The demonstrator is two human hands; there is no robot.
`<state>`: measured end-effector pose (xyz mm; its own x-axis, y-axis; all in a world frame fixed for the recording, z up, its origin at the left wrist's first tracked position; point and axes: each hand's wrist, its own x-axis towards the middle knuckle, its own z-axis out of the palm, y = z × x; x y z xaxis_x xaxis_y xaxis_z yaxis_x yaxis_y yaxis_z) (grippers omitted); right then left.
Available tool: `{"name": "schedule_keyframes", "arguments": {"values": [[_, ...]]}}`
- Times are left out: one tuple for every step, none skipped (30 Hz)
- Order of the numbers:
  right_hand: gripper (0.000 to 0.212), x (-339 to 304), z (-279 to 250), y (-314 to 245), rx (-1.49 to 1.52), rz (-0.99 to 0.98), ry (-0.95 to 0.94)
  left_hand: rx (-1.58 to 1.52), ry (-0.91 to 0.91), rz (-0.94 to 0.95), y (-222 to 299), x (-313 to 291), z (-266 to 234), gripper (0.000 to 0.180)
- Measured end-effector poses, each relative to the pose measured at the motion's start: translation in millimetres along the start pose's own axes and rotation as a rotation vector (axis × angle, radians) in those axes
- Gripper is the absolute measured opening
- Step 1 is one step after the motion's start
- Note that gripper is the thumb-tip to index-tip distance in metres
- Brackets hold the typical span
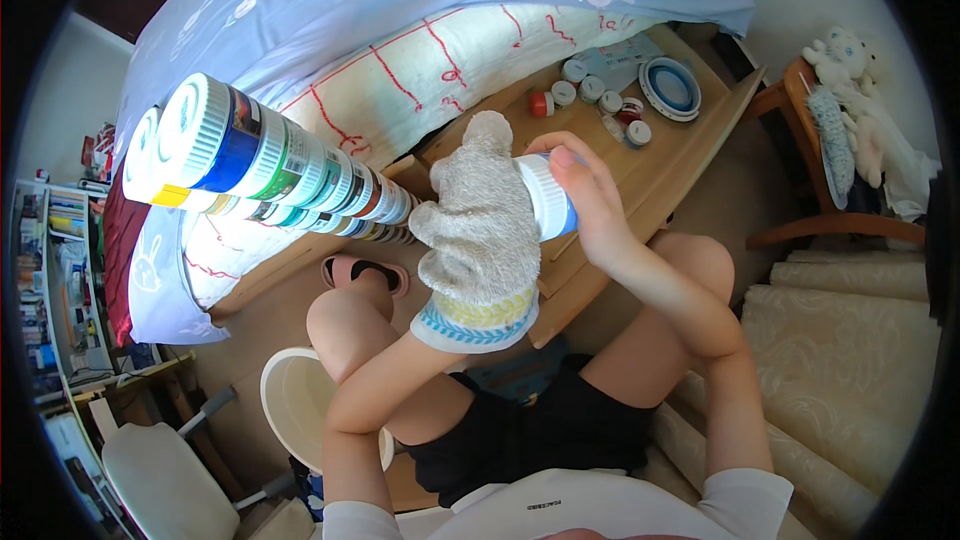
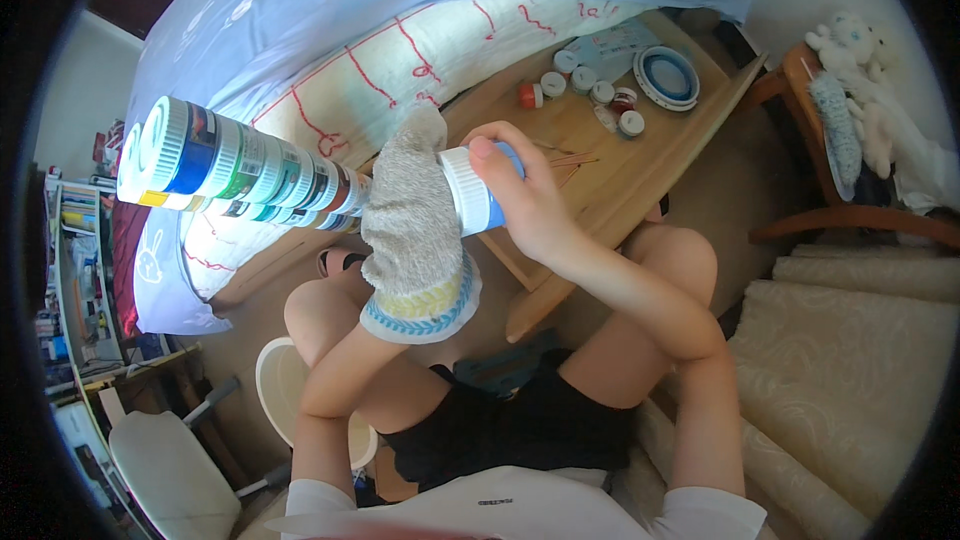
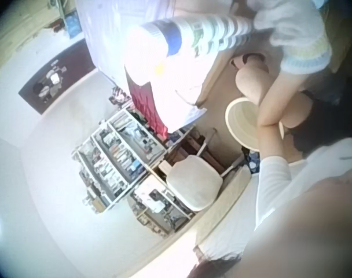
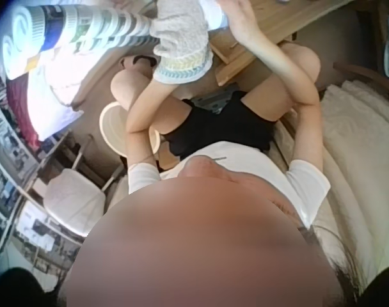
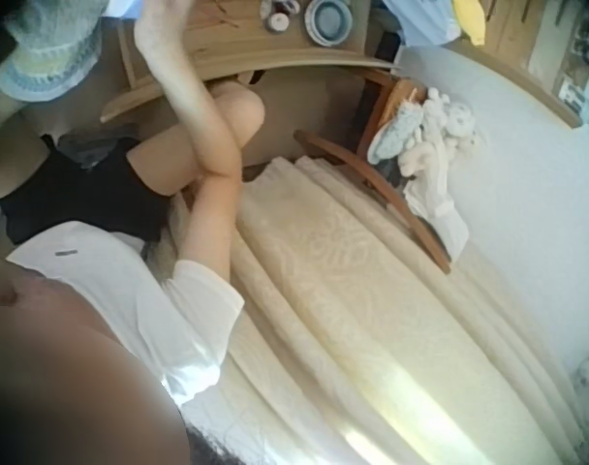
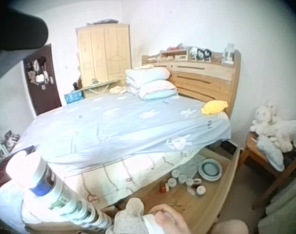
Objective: Wiping the lids and bodies of several plastic jars with a damp cloth.
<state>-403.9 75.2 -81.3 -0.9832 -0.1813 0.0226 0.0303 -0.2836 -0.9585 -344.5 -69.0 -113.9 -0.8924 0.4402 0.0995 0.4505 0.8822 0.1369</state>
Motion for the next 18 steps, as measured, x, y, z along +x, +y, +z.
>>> {"name": "schedule_keyframes", "arguments": {"values": [[0.023, 0.6, -0.8, -0.8, -0.004, -0.005, 0.003, -0.026, -0.003, -0.026, 1.8, 2.3, -1.1, 0.032], [0.022, 1.2, -2.8, -0.3, -0.024, -0.007, 0.004, -0.052, -0.007, -0.051, 3.9, 4.7, -2.1, 0.032], [0.022, 1.7, -5.2, -0.1, -0.044, -0.010, 0.007, -0.078, -0.010, -0.075, 6.4, 7.3, -3.1, 0.032], [0.022, 2.5, -5.8, 2.0, -0.042, -0.012, 0.010, -0.101, -0.019, -0.101, 7.2, 8.8, -3.1, 0.032], [0.020, 3.3, -6.6, 4.0, -0.074, -0.023, 0.017, -0.124, -0.028, -0.127, 8.2, 10.3, -3.0, 0.032], [0.019, 3.9, -8.1, 5.4, -0.106, -0.034, 0.023, -0.147, -0.037, -0.154, 9.3, 11.9, -2.8, 0.032], [0.019, 4.3, -8.7, 5.6, -0.104, -0.035, 0.027, -0.169, -0.048, -0.180, 10.1, 12.4, -3.9, 0.032], [0.019, 5.0, -9.3, 5.8, -0.127, -0.063, 0.023, -0.192, -0.059, -0.208, 10.9, 12.8, -4.9, 0.032], [0.018, 5.8, -9.7, 6.2, -0.150, -0.090, 0.018, -0.214, -0.069, -0.236, 11.5, 13.2, -6.0, 0.032], [0.018, 7.4, -11.5, 5.7, -0.144, -0.095, 0.023, -0.231, -0.079, -0.261, 13.4, 15.4, -7.8, 0.032], [0.019, 9.2, -12.8, 5.4, -0.085, -0.099, 0.034, -0.249, -0.089, -0.287, 15.3, 17.5, -9.7, 0.032], [0.021, 9.8, -13.8, 4.5, -0.026, -0.103, 0.044, -0.266, -0.098, -0.314, 17.1, 19.7, -11.8, 0.032], [0.021, 9.1, -18.4, 2.8, -0.035, -0.105, 0.054, -0.274, -0.097, -0.302, 21.2, 28.1, -15.4, 0.032], [0.027, 8.0, -20.8, 0.3, -0.057, -0.012, 0.049, -0.373, 0.197, -0.174, 25.1, 38.1, -24.6, 0.033], [0.033, 7.0, -23.6, -2.9, -0.079, 0.082, 0.043, -0.468, 0.492, -0.042, 27.6, 46.4, -29.0, 0.034], [0.033, 6.7, -22.9, -8.3, -0.075, 0.080, 0.037, -0.461, 0.494, -0.045, 25.7, 49.2, -26.2, 0.034], [0.036, 6.6, -22.3, -15.3, -0.066, 0.109, 0.032, -0.516, 0.502, -0.052, 22.7, 51.2, -19.7, 0.035], [0.039, 6.9, -21.2, -18.6, -0.058, 0.137, 0.027, -0.571, 0.509, -0.059, 20.0, 51.2, -16.0, 0.037]]}}
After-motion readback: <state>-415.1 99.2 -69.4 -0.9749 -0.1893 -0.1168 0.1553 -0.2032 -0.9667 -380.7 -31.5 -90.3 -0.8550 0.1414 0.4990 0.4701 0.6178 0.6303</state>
